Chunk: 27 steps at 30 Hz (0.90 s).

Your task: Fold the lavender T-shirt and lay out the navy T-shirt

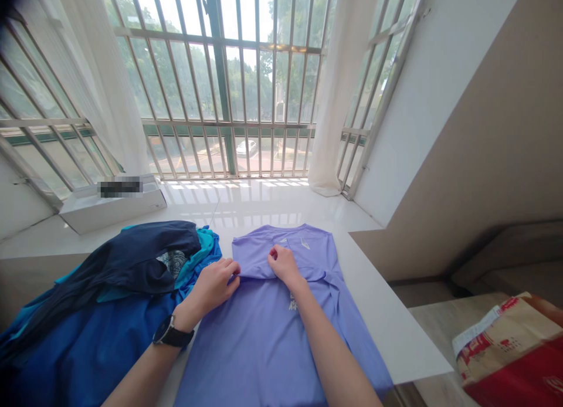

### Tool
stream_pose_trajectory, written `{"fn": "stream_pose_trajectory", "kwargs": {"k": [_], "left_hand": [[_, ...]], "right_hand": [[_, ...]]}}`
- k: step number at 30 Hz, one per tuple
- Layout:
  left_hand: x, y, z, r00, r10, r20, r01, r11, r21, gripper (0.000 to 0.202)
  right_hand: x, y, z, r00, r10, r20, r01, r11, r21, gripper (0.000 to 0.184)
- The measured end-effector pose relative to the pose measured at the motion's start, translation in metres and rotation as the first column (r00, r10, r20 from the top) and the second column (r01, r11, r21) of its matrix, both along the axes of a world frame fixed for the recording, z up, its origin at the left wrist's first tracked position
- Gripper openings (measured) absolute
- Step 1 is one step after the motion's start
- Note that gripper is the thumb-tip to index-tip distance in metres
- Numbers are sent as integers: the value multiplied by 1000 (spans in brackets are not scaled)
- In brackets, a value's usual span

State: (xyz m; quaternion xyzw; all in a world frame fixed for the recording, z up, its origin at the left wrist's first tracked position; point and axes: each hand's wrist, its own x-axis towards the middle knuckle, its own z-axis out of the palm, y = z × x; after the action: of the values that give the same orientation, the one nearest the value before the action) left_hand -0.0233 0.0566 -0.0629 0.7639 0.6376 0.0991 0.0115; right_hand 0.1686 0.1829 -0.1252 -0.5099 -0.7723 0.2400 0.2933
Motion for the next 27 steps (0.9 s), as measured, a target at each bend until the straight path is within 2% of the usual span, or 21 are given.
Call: {"fn": "stream_pose_trajectory", "kwargs": {"k": [4,11,17,20,27], "left_hand": [[7,-4,1,999,-46,28,46,999,-7,11],[10,-5,-8,989,-147,-25,142,981,-130,9],[0,-1,-12,986,-114,118,120,992,-47,18],[-6,18,-13,987,-40,155,43,999,-17,20],[-18,91,-10,996,90,24,-87,991,-99,34]], "right_hand": [[0,-3,3,1000,-8,8,8,1000,28,11],[3,-5,10,999,-2,51,0,999,44,12],[3,-8,11,990,18,137,-22,999,27,11],[2,-9,10,982,23,186,-26,1000,11,9],[3,-8,12,971,25,237,-25,1000,-6,11]]}}
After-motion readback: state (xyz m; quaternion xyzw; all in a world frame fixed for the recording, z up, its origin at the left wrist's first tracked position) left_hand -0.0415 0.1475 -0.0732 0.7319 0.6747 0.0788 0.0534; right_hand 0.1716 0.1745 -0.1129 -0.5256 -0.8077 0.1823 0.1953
